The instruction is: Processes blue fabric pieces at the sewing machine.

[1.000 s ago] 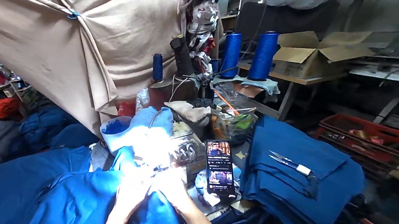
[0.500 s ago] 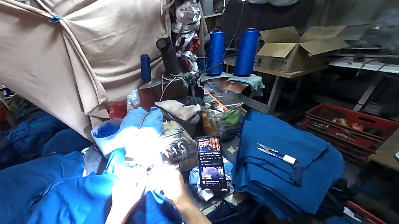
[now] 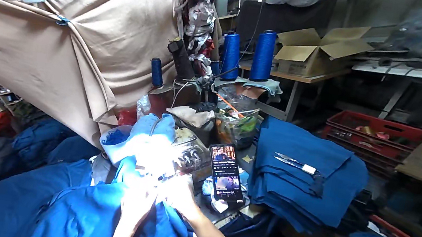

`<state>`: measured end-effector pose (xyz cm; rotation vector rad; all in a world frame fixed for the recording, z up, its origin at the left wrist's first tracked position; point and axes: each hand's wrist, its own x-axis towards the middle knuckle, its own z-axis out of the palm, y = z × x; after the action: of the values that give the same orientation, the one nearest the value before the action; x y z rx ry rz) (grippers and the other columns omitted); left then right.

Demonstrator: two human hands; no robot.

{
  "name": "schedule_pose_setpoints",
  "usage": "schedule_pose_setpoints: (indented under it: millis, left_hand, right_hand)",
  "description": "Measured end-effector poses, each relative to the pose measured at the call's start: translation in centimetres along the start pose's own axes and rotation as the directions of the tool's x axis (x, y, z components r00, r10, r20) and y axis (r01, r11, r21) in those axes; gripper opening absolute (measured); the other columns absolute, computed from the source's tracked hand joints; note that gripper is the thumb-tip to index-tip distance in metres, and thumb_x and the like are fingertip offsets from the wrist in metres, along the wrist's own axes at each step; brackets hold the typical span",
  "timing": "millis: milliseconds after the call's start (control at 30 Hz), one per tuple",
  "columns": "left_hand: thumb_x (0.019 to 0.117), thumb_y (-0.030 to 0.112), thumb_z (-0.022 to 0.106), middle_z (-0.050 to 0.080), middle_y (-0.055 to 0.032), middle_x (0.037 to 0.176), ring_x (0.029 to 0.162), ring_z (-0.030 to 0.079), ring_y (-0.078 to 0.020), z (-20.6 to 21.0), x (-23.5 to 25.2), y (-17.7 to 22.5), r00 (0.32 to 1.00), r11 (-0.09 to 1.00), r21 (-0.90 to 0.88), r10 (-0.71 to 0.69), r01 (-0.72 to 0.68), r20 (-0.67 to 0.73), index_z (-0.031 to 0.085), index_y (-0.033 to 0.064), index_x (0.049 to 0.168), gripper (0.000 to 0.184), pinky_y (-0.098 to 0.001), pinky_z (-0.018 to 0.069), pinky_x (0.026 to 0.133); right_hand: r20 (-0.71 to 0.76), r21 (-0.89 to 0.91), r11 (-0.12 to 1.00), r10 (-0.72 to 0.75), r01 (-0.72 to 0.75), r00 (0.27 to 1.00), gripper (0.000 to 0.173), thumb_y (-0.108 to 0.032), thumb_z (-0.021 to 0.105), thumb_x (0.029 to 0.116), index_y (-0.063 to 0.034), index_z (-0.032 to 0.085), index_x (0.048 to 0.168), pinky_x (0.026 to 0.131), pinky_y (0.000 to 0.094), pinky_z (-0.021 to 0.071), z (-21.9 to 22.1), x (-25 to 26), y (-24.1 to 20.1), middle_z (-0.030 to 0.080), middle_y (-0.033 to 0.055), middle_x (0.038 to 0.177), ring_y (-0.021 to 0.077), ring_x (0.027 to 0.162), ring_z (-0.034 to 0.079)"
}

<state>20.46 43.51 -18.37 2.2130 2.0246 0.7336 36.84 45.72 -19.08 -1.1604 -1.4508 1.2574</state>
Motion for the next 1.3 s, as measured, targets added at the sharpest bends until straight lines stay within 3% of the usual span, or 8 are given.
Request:
schedule_pose_setpoints:
  millis: [133, 267, 400, 500, 700, 800, 1033, 1300]
  left_hand:
    - [0.0995, 0.037, 0.058, 0.074, -0.0125, 0.114, 0.104, 0.071, -0.0327, 0.4, 0.1, -0.3, 0.999, 1.0, -0.001, 0.03, -0.03, -0.024, 0.076, 0.0121, 0.119, 0.037, -0.0576, 0.0546, 0.089]
    - [0.099, 0.037, 0.059, 0.075, -0.0119, 0.109, 0.099, 0.071, -0.0319, 0.4, 0.1, -0.3, 0.999, 0.999, -0.023, 0.034, -0.034, -0.032, 0.076, 0.0119, 0.117, 0.035, -0.0571, 0.0554, 0.085]
    - [0.0998, 0.037, 0.056, 0.074, -0.0129, 0.115, 0.107, 0.07, -0.0335, 0.4, 0.0, -0.6, 1.0, 1.0, 0.004, 0.011, -0.011, 0.012, 0.077, 0.0122, 0.118, 0.036, -0.0588, 0.0541, 0.089]
    - [0.0993, 0.036, 0.057, 0.072, -0.0174, 0.121, 0.112, 0.068, -0.0381, 0.6, 0.2, -0.3, 1.0, 0.999, 0.03, 0.012, -0.013, 0.008, 0.074, 0.0101, 0.123, 0.039, -0.0617, 0.0519, 0.094]
    - [0.0962, 0.024, 0.063, 0.074, -0.0217, 0.104, 0.101, 0.071, -0.0407, 0.5, -0.2, -0.2, 0.975, 0.986, -0.121, 0.087, -0.113, -0.203, 0.077, -0.0004, 0.105, 0.03, -0.0636, 0.0526, 0.09]
    - [0.097, 0.034, 0.062, 0.071, -0.019, 0.117, 0.114, 0.066, -0.0325, -0.6, -0.2, -0.4, 0.991, 0.962, -0.271, -0.005, -0.032, -0.135, 0.074, -0.0003, 0.115, 0.041, -0.0546, 0.0467, 0.106]
    - [0.0896, 0.04, 0.077, 0.073, -0.0094, 0.104, 0.087, 0.071, -0.0186, 1.6, 1.4, -4.1, 0.971, 0.838, -0.542, -0.178, 0.065, -0.159, 0.066, 0.0052, 0.127, 0.052, -0.0422, 0.0611, 0.074]
    - [0.095, 0.008, 0.068, 0.069, -0.0075, 0.078, 0.065, 0.067, -0.0115, -2.0, -0.3, 0.1, 0.924, 0.634, -0.749, -0.373, 0.191, -0.081, 0.067, -0.007, 0.101, 0.016, -0.0285, 0.0582, 0.063]
  right_hand:
    - [0.056, 0.074, 0.996, 0.047, -0.051, 0.997, 0.027, -0.011, 0.065, 0.0953, 0.0043, 0.063, 0.118, 0.078, 0.0311, 0.0542, -0.3, 0.0, 0.3, 0.066, 0.0101, 0.097, 0.0133, 0.084, 0.063]
    - [0.077, 0.119, 0.991, 0.052, -0.061, 0.996, 0.017, -0.015, 0.065, 0.0975, -0.0003, 0.063, 0.106, 0.052, 0.0247, 0.0474, 0.0, 0.2, 1.0, 0.059, 0.001, 0.071, 0.0076, 0.054, 0.053]
    - [0.085, -0.334, 0.942, 0.009, 0.02, 0.996, 0.034, -0.025, 0.064, 0.0977, 0.0047, 0.069, 0.114, 0.096, 0.0427, 0.0504, -0.3, 0.1, -1.5, 0.069, 0.0184, 0.111, 0.026, 0.105, 0.065]
    - [0.115, -0.4, 0.915, -0.006, 0.052, 0.993, 0.04, -0.03, 0.061, 0.1001, 0.0023, 0.068, 0.122, 0.106, 0.048, 0.0455, -0.4, -0.1, -2.5, 0.067, 0.0211, 0.123, 0.0311, 0.119, 0.062]
    - [0.264, -0.173, 0.879, -0.394, 0.445, 0.881, 0.03, -0.023, 0.062, 0.0981, 0.0049, 0.072, 0.101, 0.086, 0.039, 0.0519, -2.0, -3.3, -2.1, 0.07, 0.0184, 0.099, 0.0229, 0.094, 0.066]
    - [0.086, -0.299, 0.735, -0.614, 0.608, 0.784, 0.02, -0.014, 0.062, 0.096, 0.0026, 0.073, 0.095, 0.088, 0.04, 0.0566, -6.7, -6.1, -1.7, 0.072, 0.0158, 0.097, 0.0227, 0.095, 0.07]
    - [-0.389, -0.843, 0.538, -0.604, -0.003, 0.696, 0.018, -0.009, 0.063, 0.0994, 0.0014, 0.075, 0.108, 0.092, 0.0605, 0.053, -26.2, -6.4, -0.2, 0.071, 0.0221, 0.111, 0.0406, 0.108, 0.068]
    - [-0.29, -0.928, 0.35, -0.458, -0.13, 0.84, 0.026, 0.008, 0.063, 0.0932, 0.0004, 0.075, 0.115, 0.089, 0.0679, 0.0512, -30.8, -4.5, 2.1, 0.069, 0.0254, 0.117, 0.0493, 0.111, 0.065]
